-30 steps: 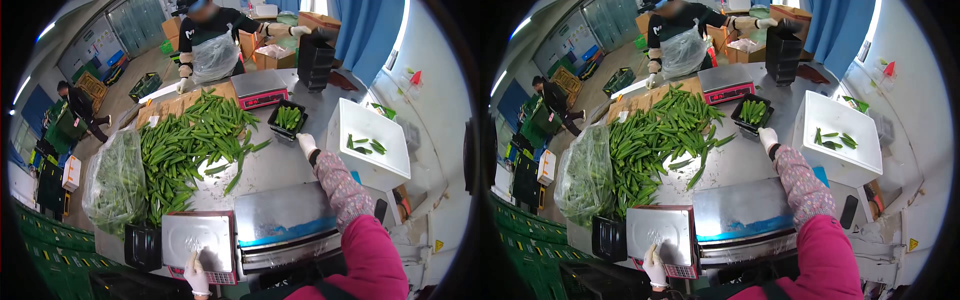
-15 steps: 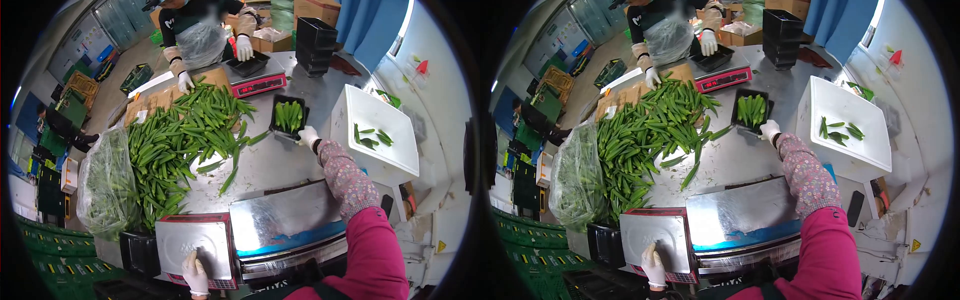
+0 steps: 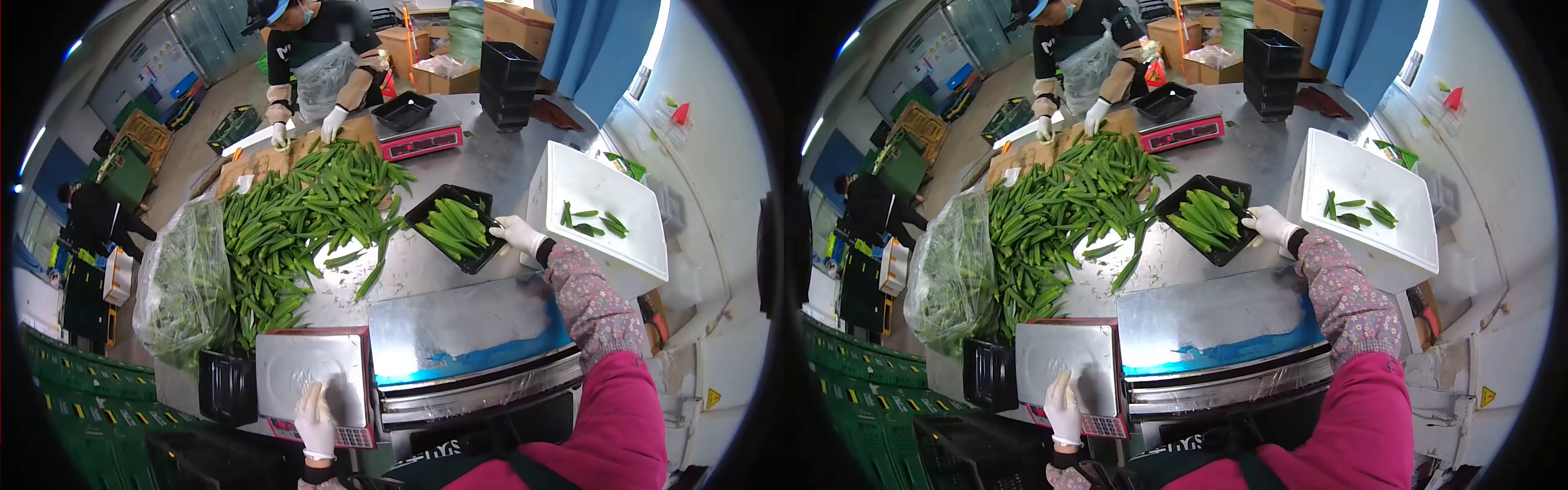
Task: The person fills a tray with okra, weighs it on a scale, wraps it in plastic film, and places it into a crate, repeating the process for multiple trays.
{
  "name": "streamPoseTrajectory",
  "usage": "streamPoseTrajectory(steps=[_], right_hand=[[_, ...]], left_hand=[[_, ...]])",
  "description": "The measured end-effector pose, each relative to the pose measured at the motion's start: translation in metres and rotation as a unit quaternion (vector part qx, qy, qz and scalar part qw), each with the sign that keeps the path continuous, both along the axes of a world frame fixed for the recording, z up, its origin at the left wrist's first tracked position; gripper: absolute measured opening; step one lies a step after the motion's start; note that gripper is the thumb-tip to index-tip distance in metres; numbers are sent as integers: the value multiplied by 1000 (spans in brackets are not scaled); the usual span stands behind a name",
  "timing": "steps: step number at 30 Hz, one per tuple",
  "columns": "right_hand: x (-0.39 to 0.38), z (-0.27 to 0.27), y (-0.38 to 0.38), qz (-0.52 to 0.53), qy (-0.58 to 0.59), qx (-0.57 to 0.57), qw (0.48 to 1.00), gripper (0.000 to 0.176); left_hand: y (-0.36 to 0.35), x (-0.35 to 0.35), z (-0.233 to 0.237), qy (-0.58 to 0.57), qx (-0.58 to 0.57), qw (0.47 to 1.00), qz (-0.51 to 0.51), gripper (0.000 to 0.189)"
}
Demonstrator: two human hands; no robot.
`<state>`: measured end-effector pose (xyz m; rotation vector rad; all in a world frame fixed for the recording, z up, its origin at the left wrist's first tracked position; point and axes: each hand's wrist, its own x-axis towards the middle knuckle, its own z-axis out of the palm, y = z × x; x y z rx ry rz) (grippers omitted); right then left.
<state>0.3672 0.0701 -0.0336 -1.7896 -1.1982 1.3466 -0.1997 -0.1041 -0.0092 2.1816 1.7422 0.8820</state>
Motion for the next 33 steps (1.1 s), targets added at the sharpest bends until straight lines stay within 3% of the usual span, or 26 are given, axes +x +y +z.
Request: streamPoseTrajectory(steps=[5, 7, 9, 10, 11, 16, 18, 19, 22, 23, 26, 27, 30, 31, 33], right_hand=[[-22, 90, -45, 135, -94, -5, 986, 20], [-25, 98, -65, 157, -106, -40, 981, 20], [-29, 104, -86, 270, -188, -28, 944, 24], [-26, 89, -92, 334, -239, 75, 909, 33], [-19, 76, -103, 335, -237, 66, 909, 33], [-22, 53, -156, 175, -252, 117, 945, 30], [-22, 42, -178, 114, -255, 201, 939, 36], [-23, 38, -186, 114, -256, 198, 939, 36], [-32, 24, -202, -18, -183, 202, 962, 50], [-40, 14, -214, -62, -198, 257, 944, 51], [-48, 33, -258, -124, -388, 344, 846, 44], [-51, 42, -277, -141, -443, 317, 827, 45], [-71, 47, -335, -179, -569, 218, 772, 49], [-78, 40, -350, -176, -613, 182, 748, 52], [-95, 25, -365, -165, -604, 70, 776, 58]], left_hand=[[11, 54, 23, -159, -95, 982, -46, 27], [15, 94, 27, -232, -123, 964, -53, 28], [18, 133, 30, -208, -132, 964, -96, 29], [16, 153, 31, -196, -126, 965, -119, 30], [15, 171, 21, -207, -115, 961, -143, 32], [-4, 219, -12, -82, -101, 982, -133, 32], [-5, 221, -11, -105, -108, 980, -126, 28], [-4, 221, -8, -114, -125, 978, -122, 28], [-3, 218, -6, -129, -133, 973, -136, 34], [-9, 214, 1, -154, -133, 970, -136, 36], [-28, 176, 6, -5, 30, 997, -64, 52], [-36, 161, 4, 40, 74, 996, -27, 57], [-68, 135, 5, 152, 28, 987, 43, 76], [-77, 137, 12, 155, -38, 987, 36, 83], [-83, 151, 3, 161, -11, 987, 14, 87]])
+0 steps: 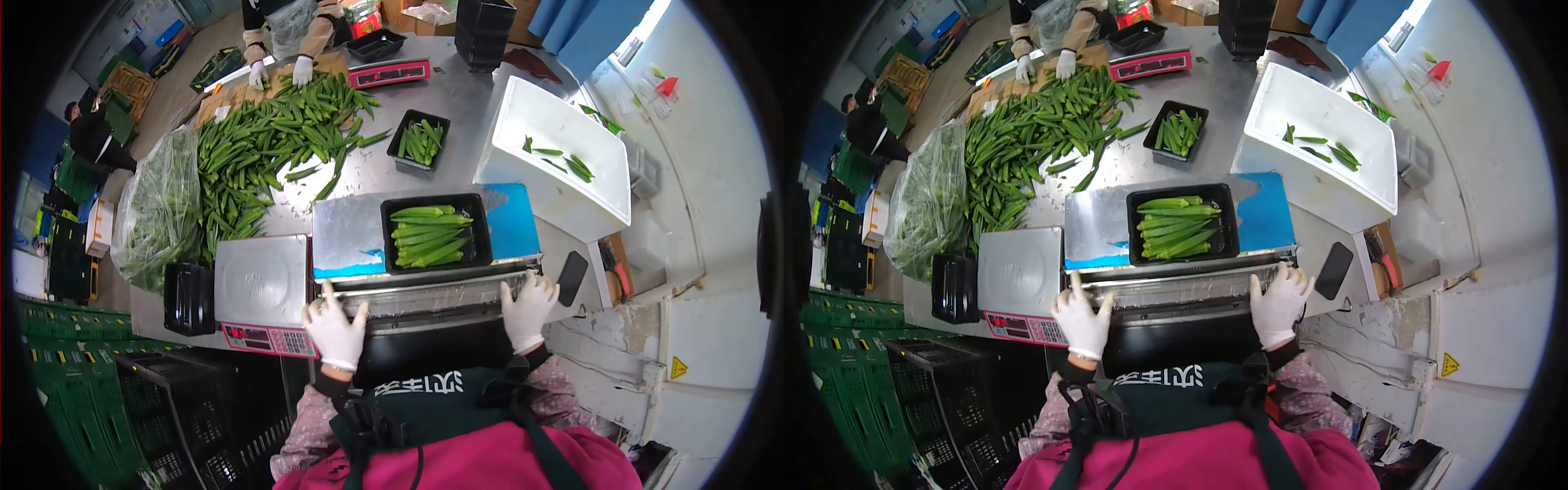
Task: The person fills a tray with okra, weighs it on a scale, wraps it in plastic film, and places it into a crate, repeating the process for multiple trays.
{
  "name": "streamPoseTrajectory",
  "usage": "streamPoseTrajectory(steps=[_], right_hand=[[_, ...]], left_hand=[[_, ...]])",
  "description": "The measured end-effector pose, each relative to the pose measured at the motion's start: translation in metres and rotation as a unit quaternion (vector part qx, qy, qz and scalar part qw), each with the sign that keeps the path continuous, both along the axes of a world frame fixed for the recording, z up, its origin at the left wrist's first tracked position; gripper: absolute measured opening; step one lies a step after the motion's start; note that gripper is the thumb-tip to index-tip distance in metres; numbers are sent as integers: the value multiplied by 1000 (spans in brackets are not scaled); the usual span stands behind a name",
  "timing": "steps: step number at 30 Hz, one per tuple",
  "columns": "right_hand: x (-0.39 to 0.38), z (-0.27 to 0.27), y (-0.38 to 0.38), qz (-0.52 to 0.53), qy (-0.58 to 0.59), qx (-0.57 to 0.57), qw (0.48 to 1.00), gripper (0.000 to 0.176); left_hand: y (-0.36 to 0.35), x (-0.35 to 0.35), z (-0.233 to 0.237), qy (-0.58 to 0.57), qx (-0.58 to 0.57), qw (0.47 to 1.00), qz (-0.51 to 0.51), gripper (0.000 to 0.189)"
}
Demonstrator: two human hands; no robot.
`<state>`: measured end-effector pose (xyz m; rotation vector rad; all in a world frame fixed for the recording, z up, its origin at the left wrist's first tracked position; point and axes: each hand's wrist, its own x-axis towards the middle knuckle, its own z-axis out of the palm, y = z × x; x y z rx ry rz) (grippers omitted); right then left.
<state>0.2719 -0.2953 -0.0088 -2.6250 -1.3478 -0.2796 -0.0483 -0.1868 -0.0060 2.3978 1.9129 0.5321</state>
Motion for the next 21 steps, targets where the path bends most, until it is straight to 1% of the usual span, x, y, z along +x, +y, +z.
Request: streamPoseTrajectory(steps=[1, 2, 3, 4, 5, 6, 7, 8, 9, 10, 11, 12, 13, 14, 15, 16, 17, 18, 19, 20, 21], right_hand=[[-7, -8, 3, -14, -10, -6, 1000, 60], [-10, -11, 4, -3, -28, 17, 999, 50], [-6, -28, 6, 22, 27, 60, 998, 43], [-6, -32, 13, 47, 82, 102, 990, 35], [-4, -34, 15, 71, 73, 163, 981, 22], [-1, -26, 13, 71, 71, 161, 982, 22], [4, -19, 10, 84, 217, 191, 954, 20], [9, -13, 5, 95, 359, 216, 903, 18], [18, -5, -6, 76, 473, 213, 851, 16], [24, 17, -17, 62, 587, 195, 783, 17], [28, 44, -30, 53, 631, 153, 759, 17], [34, 63, -44, 75, 606, 97, 786, 17], [38, 99, -51, 125, 612, 45, 780, 16], [50, 129, -60, 158, 616, -38, 770, 12], [63, 141, -67, 232, 652, -14, 722, 10], [74, 157, -60, 346, 658, 37, 668, 12], [89, 157, -48, 383, 645, 76, 657, 10], [103, 158, -34, 418, 629, 115, 645, 12], [89, 167, -4, 324, 580, 166, 729, 17], [70, 177, 32, 224, 518, 215, 797, 24], [72, 162, 64, 256, 489, 220, 805, 28]], left_hand=[[0, 7, -8, -8, -17, 1000, -12, 87], [1, 16, -15, -30, -32, 999, -13, 87], [5, 22, -18, -63, -69, 996, 9, 86], [6, 27, -21, -96, -105, 989, 31, 85], [10, 22, -29, -133, -101, 985, 39, 83], [14, 17, -24, -191, -129, 973, 25, 67], [19, 6, -23, -327, -215, 920, 8, 56], [23, -4, -20, -453, -296, 841, -11, 46], [21, -11, 13, -474, -356, 806, 5, 33], [18, -22, 36, -450, -328, 827, -73, 30], [17, -42, 54, -394, -346, 839, -145, 28], [14, -60, 82, -358, -420, 817, -168, 27], [13, -76, 109, -328, -445, 798, -240, 25], [12, -86, 133, -332, -458, 774, -286, 24], [16, -90, 144, -405, -426, 734, -340, 20], [20, -90, 150, -473, -391, 686, -390, 18], [27, -82, 142, -544, -343, 664, -382, 26], [37, -67, 136, -610, -292, 636, -372, 35], [39, -28, 141, -709, -256, 604, -259, 55], [67, 6, 134, -724, -204, 615, -238, 61], [89, 31, 123, -682, -182, 682, -189, 54]])
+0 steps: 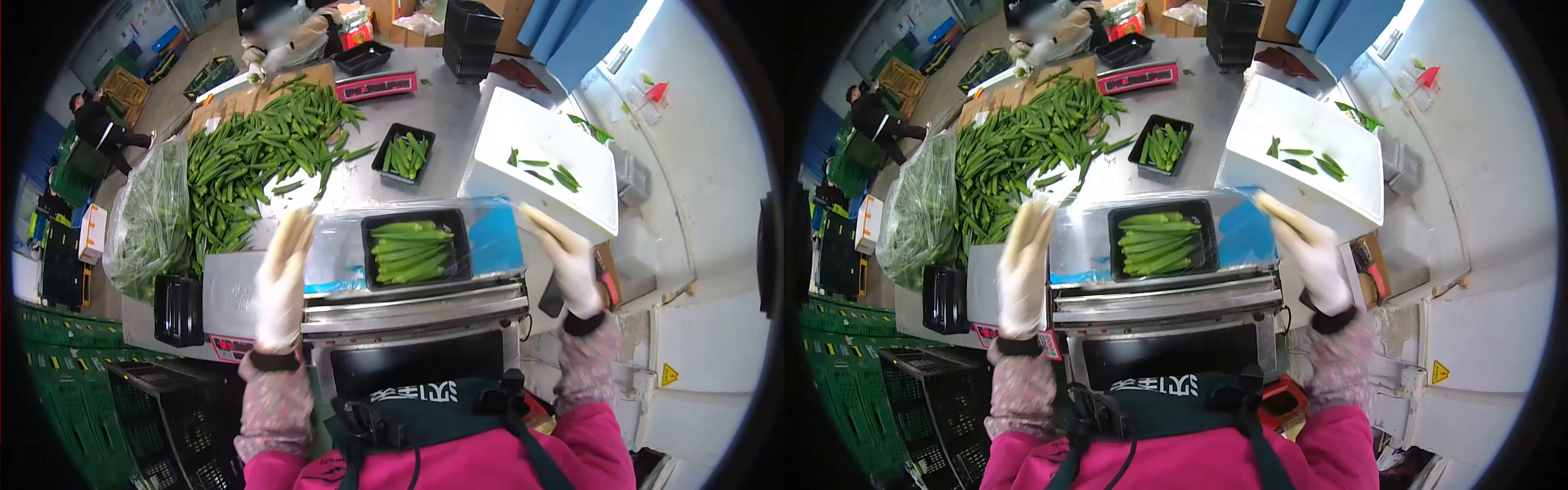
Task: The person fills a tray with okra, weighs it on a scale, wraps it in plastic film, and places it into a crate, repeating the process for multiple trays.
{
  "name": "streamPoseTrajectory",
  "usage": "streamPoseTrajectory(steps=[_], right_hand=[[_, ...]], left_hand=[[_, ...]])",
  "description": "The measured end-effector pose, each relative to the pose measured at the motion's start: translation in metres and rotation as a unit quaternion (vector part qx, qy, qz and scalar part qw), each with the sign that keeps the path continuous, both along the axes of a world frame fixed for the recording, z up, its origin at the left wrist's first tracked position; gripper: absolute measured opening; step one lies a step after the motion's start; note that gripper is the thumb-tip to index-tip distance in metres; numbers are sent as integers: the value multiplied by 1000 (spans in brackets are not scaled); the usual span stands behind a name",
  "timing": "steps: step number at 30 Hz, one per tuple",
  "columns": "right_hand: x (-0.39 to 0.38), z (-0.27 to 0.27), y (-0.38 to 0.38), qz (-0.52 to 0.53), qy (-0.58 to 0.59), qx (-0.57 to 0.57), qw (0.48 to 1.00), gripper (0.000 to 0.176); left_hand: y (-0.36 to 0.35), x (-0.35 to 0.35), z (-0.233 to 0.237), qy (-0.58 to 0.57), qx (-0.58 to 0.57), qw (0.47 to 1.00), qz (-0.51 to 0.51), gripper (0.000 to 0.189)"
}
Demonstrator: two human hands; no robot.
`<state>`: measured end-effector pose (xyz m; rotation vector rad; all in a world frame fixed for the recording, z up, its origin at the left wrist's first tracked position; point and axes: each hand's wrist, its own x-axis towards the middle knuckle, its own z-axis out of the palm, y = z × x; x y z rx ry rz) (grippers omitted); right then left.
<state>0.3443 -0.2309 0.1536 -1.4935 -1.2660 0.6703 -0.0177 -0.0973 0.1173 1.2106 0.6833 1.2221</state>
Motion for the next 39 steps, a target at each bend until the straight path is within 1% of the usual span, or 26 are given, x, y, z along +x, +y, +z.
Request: streamPoseTrajectory(steps=[1, 3, 5, 7, 9, 10, 11, 12, 13, 15, 16, 17, 18, 19, 21, 22, 23, 25, 26, 27, 29, 30, 33, 35, 37, 39], right_hand=[[5, -29, 32, 15, -33, 26, 999, 33], [3, -70, 81, 35, -220, 77, 972, 32], [13, -114, 113, 52, -284, 81, 954, 32], [14, -142, 122, 50, -340, 67, 937, 31], [11, -153, 117, 57, -211, -46, 975, 26], [9, -144, 118, 56, -209, -47, 975, 26], [7, -134, 117, 51, -146, -146, 977, 25], [6, -129, 117, 44, -81, -243, 966, 26], [8, -131, 120, 45, -79, -243, 966, 26], [17, -136, 125, 77, -238, -231, 940, 28], [19, -138, 124, 76, -238, -228, 941, 28], [19, -140, 118, 52, -322, -117, 938, 29], [18, -143, 113, 26, -399, -3, 917, 30], [21, -148, 109, 25, -399, 1, 917, 30], [22, -162, 97, 44, -339, 77, 937, 31], [10, -161, 85, 63, -100, -28, 993, 31], [6, -154, 71, 72, -8, -176, 982, 33], [-15, -136, 52, 20, 88, -295, 951, 36], [-19, -140, 46, 22, 86, -292, 952, 36], [-22, -149, 43, -3, 67, -237, 969, 37], [-25, -160, 40, -26, 47, -176, 983, 38], [-24, -162, 39, -12, 95, -165, 982, 39], [-33, -167, 28, 1, 202, -120, 972, 40], [-43, -163, 9, 2, 260, -93, 961, 40], [-60, -124, -31, 23, 199, -116, 973, 41], [-69, -115, -81, 19, 162, -216, 963, 41]], left_hand=[[21, 14, -13, 148, 51, 987, 26, 50], [60, 41, -71, 309, 172, 934, 39, 44], [83, 52, -122, 482, 274, 827, 90, 35], [88, 55, -135, 482, 248, 839, 38, 32], [87, 53, -135, 477, 209, 853, 29, 31], [87, 53, -136, 471, 164, 867, 20, 30], [91, 52, -142, 472, 162, 866, 20, 30], [97, 48, -155, 398, -15, 916, -45, 31], [101, 47, -160, 306, -190, 927, -106, 32], [100, 46, -159, 286, -191, 934, -94, 29], [97, 47, -154, 346, -97, 931, -62, 27], [93, 46, -148, 401, -2, 915, -28, 25], [88, 45, -135, 405, -13, 914, -34, 23], [87, 42, -139, 399, 68, 914, -2, 22], [68, 36, -123, 468, 142, 870, 62, 22], [63, 31, -115, 504, 149, 849, 50, 24], [55, 28, -107, 524, 167, 834, 38, 29], [44, 26, -108, 531, 212, 820, 35, 34], [40, 26, -108, 532, 238, 812, 34, 39], [42, 23, -118, 450, 161, 878, -40, 47], [28, 29, -127, 364, 67, 927, -62, 54], [23, 29, -121, 394, -3, 915, -86, 55], [6, 31, -104, 361, -64, 928, -63, 52], [-13, 25, -94, 337, -13, 940, -44, 50], [-46, 16, -48, 363, -235, 899, -70, 48], [-93, -17, -93, 310, -49, 944, -104, 48]])
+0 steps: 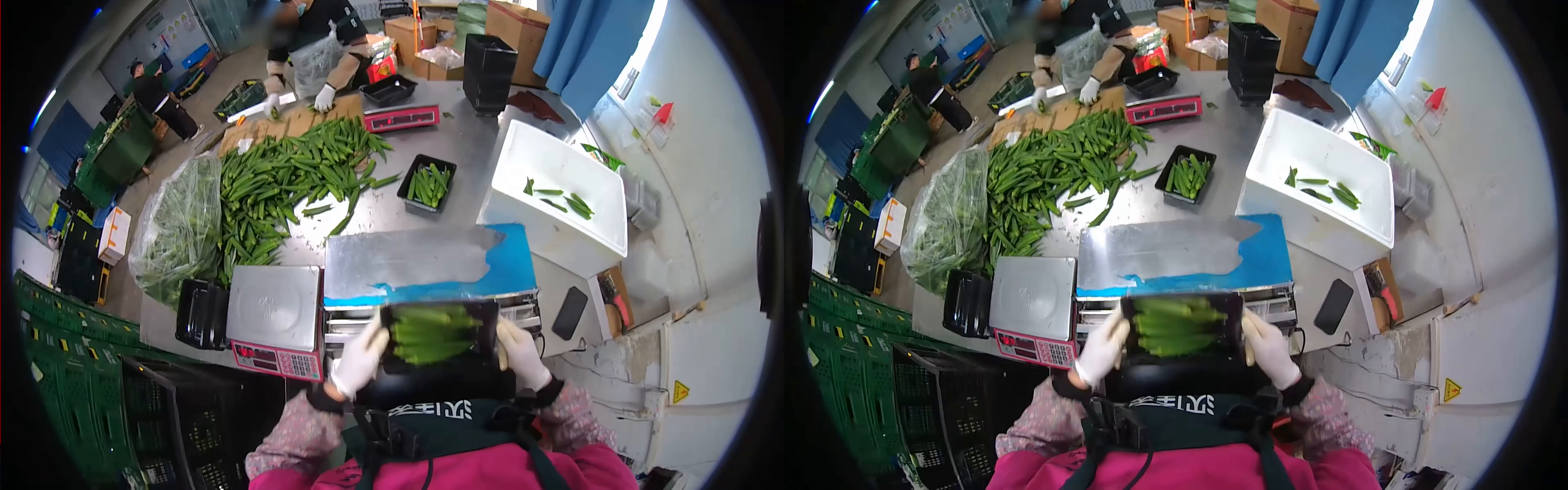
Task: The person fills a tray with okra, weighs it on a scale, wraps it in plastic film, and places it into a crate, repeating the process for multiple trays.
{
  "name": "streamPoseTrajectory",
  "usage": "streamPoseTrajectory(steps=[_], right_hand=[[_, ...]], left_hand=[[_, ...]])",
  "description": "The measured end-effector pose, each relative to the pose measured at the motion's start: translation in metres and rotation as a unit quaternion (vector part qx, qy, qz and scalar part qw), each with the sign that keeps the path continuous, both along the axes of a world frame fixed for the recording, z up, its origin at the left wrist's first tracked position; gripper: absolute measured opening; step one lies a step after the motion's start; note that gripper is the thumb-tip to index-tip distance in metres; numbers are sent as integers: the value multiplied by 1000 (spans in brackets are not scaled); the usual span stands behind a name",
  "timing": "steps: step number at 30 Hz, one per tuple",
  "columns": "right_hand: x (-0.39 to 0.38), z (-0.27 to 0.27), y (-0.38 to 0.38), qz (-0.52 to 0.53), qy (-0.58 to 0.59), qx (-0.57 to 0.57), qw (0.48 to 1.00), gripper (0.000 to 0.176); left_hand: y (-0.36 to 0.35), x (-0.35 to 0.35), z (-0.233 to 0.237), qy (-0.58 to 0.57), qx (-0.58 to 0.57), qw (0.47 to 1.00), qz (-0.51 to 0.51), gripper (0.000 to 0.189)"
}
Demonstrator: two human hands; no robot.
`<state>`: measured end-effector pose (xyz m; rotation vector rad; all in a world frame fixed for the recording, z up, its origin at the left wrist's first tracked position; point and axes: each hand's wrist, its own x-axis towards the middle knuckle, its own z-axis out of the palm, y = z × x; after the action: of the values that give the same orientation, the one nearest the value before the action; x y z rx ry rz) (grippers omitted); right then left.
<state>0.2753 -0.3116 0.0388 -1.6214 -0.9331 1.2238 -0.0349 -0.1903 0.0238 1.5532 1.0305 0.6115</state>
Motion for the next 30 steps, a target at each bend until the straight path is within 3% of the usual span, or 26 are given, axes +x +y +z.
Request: streamPoseTrajectory(steps=[1, 2, 4, 5, 6, 7, 8, 9, 10, 12, 13, 14, 16, 17, 18, 19, 20, 21, 22, 24, 26, 28, 29, 30], right_hand=[[-4, 0, -19, 6, 22, -32, 999, 41], [-10, -5, -34, 7, 24, -45, 999, 41], [-23, -16, -62, -13, -33, -79, 996, 40], [-26, -31, -72, -6, -80, -101, 992, 40], [-30, -26, -71, 21, -130, -140, 981, 41], [-27, -70, -76, 17, -206, 31, 978, 41], [-22, -114, -79, 13, -275, 206, 939, 42], [-30, -53, -69, -7, -74, -116, 990, 43], [-25, -46, -64, -7, -23, -162, 987, 41], [-9, -12, -55, 91, 59, -209, 972, 40], [-6, -12, -59, 82, 72, -181, 977, 40], [6, -1, -67, 37, 114, -273, 955, 40], [2, -11, -87, 24, 89, -264, 960, 33], [0, -31, -104, 84, 37, -254, 963, 30], [-1, -62, -124, 142, -15, -237, 961, 27], [-3, -96, -142, 242, -122, -136, 953, 25], [-27, -89, -128, 187, -121, -320, 921, 28], [-46, -125, -139, 137, -19, -219, 966, 31], [-45, -150, -150, 151, 9, -198, 968, 30], [-63, -156, -137, 183, -11, -190, 965, 28], [-70, -150, -124, 182, -73, -214, 957, 25], [-41, -181, -144, 180, -192, -250, 932, 23], [-5, -227, -169, 185, -262, -263, 910, 22], [48, -290, -209, 195, -338, -273, 879, 21]], left_hand=[[-26, -7, 10, 42, 40, 998, -20, 50], [-42, -12, -29, -6, 199, 980, -5, 53], [-62, -16, -60, -16, 282, 959, 17, 54], [-85, -33, -57, 52, -78, 995, 15, 54], [-88, -27, -52, 51, -66, 996, 23, 52], [-85, -19, -35, 109, -177, 977, 44, 50], [-85, -14, -22, 164, -281, 943, 63, 49], [-97, -27, -75, 72, 33, 996, 47, 50], [-93, -32, -62, 102, -159, 981, 51, 48], [-81, -42, -7, 22, -321, 943, 85, 42], [-83, -55, -2, 35, -300, 949, 92, 35], [-92, -69, -19, 14, -259, 958, 122, 29], [-110, -97, -52, 87, -247, 961, 92, 23], [-122, -98, -60, 125, -189, 971, 71, 20], [-125, -93, -64, 106, -360, 924, 68, 19], [-135, -96, -94, 86, -272, 958, -28, 19], [-145, -99, -130, 63, -177, 974, -123, 19], [-149, -88, -146, 17, -202, 971, -124, 20], [-153, -77, -161, -29, -224, 967, -122, 21], [-139, -61, -146, -213, -484, 849, -1, 24], [-124, -59, -121, -220, -493, 841, -15, 29], [-120, -50, -101, -488, -536, 687, -59, 35], [-127, -52, -107, -331, -419, 843, -64, 38], [-137, -55, -117, -377, -532, 758, -22, 39]])
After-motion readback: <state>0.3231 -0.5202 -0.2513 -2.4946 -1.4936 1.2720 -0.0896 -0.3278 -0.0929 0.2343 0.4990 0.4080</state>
